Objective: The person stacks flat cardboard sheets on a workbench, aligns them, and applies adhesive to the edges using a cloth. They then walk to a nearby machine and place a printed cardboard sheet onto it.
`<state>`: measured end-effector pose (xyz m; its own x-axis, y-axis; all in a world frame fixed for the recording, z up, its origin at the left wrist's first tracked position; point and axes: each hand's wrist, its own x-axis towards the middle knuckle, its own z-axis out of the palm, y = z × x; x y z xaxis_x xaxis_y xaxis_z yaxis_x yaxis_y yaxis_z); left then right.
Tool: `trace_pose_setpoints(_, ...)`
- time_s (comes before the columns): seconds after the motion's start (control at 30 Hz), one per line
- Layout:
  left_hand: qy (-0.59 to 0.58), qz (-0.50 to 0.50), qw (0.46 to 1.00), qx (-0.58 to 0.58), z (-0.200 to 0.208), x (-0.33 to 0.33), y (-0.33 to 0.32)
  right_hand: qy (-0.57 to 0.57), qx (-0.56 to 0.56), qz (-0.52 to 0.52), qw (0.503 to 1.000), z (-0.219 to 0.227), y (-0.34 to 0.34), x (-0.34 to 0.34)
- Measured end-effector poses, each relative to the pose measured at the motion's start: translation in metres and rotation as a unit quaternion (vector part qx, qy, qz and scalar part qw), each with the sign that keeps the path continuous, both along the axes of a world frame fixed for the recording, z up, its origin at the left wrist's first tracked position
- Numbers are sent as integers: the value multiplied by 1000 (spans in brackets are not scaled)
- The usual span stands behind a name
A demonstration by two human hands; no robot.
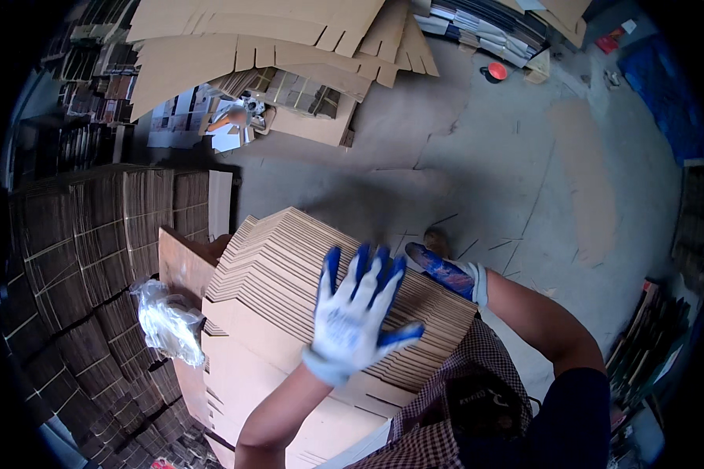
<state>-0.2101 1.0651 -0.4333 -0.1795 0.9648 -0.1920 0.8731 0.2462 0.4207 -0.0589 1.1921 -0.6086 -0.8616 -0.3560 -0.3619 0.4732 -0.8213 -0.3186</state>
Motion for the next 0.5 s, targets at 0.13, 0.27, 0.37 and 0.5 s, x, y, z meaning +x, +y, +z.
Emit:
trace_pose_setpoints(0.13,-12,-8,994,-107,-26,-9,11,-52,-30,12,998,19,7,-7)
trace_pose_setpoints(0.27,-19,-19,989,-146,-17,-8,1,-86,-198,40,976,20,18,2)
trace_pose_setpoints(0.37,-15,-22,991,-132,-22,-11,-13,-61,-229,21,971,3,16,8)
trace_pose_setpoints(0.5,-8,-18,993,-113,-21,-11,-27,-53,-233,17,971,-3,10,14)
